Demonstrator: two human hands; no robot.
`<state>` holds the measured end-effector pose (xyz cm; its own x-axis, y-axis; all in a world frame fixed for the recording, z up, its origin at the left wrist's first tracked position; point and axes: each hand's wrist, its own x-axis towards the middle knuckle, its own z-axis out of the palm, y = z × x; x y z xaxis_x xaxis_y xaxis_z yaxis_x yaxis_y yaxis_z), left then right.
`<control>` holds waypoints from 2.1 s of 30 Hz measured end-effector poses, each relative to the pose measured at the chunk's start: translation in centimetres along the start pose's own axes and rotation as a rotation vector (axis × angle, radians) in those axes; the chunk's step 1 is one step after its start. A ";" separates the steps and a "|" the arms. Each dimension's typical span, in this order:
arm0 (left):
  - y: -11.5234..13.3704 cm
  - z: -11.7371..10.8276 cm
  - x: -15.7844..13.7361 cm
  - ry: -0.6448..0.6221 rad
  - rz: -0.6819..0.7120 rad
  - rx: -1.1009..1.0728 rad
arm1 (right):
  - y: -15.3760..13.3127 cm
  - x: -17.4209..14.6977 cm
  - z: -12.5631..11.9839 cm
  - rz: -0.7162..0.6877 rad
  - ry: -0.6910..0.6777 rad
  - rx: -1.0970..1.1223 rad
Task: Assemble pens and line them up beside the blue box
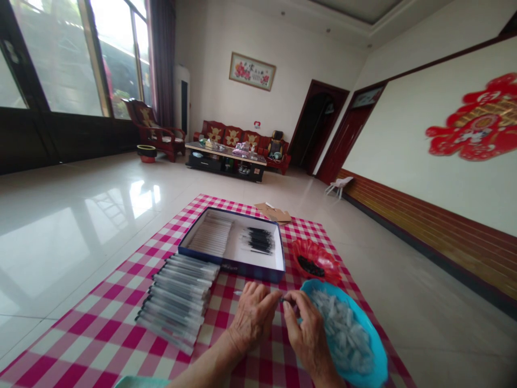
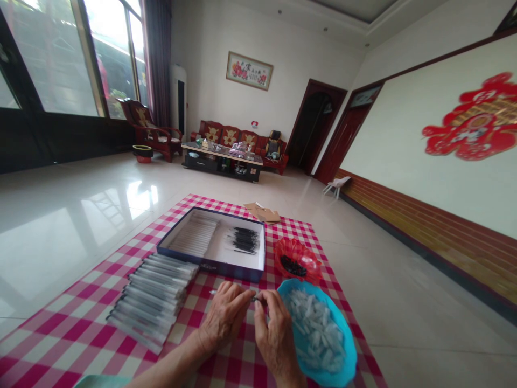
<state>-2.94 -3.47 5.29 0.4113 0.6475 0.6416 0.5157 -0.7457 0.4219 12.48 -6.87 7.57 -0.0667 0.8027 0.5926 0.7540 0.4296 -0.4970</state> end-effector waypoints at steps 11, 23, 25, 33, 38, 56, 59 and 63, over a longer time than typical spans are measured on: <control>-0.3 0.4 -0.1 -0.002 0.024 -0.009 | 0.1 0.1 -0.1 0.075 -0.021 0.015; -0.1 0.4 -0.1 -0.014 0.049 -0.002 | 0.4 -0.1 0.0 0.078 -0.042 -0.002; -0.1 0.4 -0.1 -0.014 0.040 0.000 | 0.3 0.0 -0.3 0.075 -0.051 0.014; 0.0 0.2 0.0 -0.023 0.052 -0.002 | -0.1 0.2 -0.6 0.024 -0.081 0.004; -0.1 0.3 0.1 -0.022 0.058 -0.009 | -0.1 0.2 -0.4 0.037 -0.075 -0.005; 0.5 0.4 -0.4 0.224 0.130 -0.108 | -0.1 0.3 -0.9 0.172 0.230 -0.058; 0.2 1.5 -0.6 0.168 -0.075 -0.451 | -0.8 0.3 -1.1 0.261 0.269 -0.003; -0.6 2.2 0.1 0.226 -0.641 -1.068 | -1.7 0.3 -0.1 0.221 0.163 0.059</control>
<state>-1.58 -2.55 3.70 0.1212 0.9758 0.1818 -0.3307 -0.1330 0.9343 11.26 -7.38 8.61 0.2043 0.8046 0.5576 0.6992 0.2788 -0.6584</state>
